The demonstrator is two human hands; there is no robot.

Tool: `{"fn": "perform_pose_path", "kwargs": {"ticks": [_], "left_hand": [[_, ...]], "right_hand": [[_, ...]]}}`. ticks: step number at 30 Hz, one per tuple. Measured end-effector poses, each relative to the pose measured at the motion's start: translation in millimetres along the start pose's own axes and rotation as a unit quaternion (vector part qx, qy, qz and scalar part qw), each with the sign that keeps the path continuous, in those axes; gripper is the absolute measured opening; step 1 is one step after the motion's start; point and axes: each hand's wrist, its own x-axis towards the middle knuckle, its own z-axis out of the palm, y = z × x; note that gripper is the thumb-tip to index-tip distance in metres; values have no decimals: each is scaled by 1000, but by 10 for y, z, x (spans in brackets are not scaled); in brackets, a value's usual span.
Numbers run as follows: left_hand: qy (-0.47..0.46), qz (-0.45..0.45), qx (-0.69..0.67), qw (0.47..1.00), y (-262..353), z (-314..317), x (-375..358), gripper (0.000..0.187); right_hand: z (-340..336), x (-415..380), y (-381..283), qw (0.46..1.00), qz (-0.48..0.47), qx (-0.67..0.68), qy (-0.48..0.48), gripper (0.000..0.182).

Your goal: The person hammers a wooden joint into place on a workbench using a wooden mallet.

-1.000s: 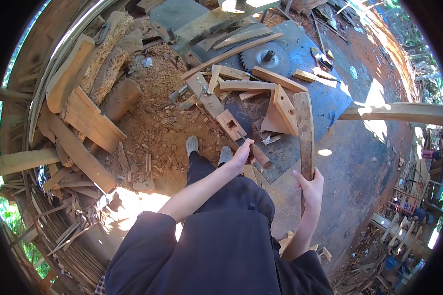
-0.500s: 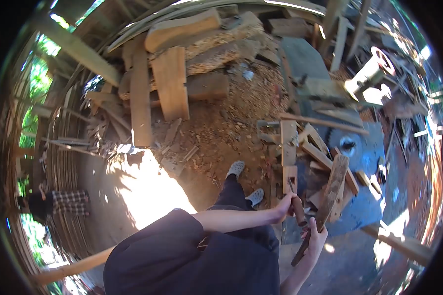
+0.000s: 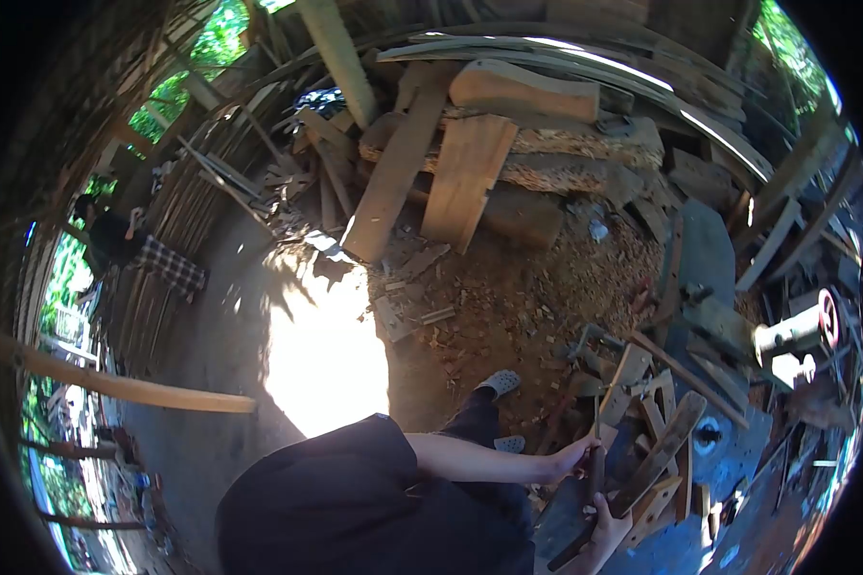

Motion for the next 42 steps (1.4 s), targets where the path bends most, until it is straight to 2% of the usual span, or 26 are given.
{"fn": "perform_pose_path", "kwargs": {"ticks": [1,2,3,5,9,10,11,13,14,16,17,22,26,28,29,31,35,37,42], "left_hand": [[8,18,-4,1000,35,-49,43,35],[72,41,48,995,61,-99,76,35],[138,60,98,984,72,-174,110,36],[177,69,96,977,99,-447,192,40],[277,112,78,951,351,-745,158,41],[312,117,75,940,443,-772,85,42],[321,128,71,936,559,-804,23,42],[294,98,24,950,691,-824,-56,44],[297,104,20,949,768,-841,-86,44],[264,121,24,957,870,-937,-75,45],[267,126,22,955,906,-972,-64,45],[264,141,-25,954,1031,-1018,-110,41],[286,125,-7,950,1119,-1037,-133,38],[238,78,-40,967,1130,-1121,-47,35],[237,76,-40,968,1103,-1135,7,35],[228,82,-61,968,1071,-1111,29,36],[188,92,-66,976,1104,-957,-39,39],[184,132,-20,974,1104,-877,-75,40],[119,149,-51,980,1127,-765,-105,36]], "right_hand": [[45,42,-5,1000,-15,-8,-1,36],[34,71,-41,998,25,-39,-30,42],[105,62,-84,998,20,-40,-48,42],[215,36,-108,998,-26,-47,-27,47],[130,428,323,993,-30,-82,-80,40],[211,341,133,993,-22,-69,-94,47],[327,309,10,992,-27,-67,-108,47],[417,270,-150,976,-146,-86,-140,59],[446,281,-192,974,-149,-86,-146,59],[500,303,-273,979,-64,-134,-141,67],[521,302,-328,978,-67,-134,-146,67],[549,359,-374,978,-61,-113,-167,63],[454,432,-266,980,-41,-72,-182,58],[486,367,-330,971,-167,-54,-162,40],[443,379,-321,971,-166,-55,-161,40],[349,372,-323,984,-36,-52,-168,26],[370,142,-547,989,-16,-29,-146,21],[367,36,-669,989,41,-8,-141,17],[306,59,-575,990,42,3,-133,18]]}}
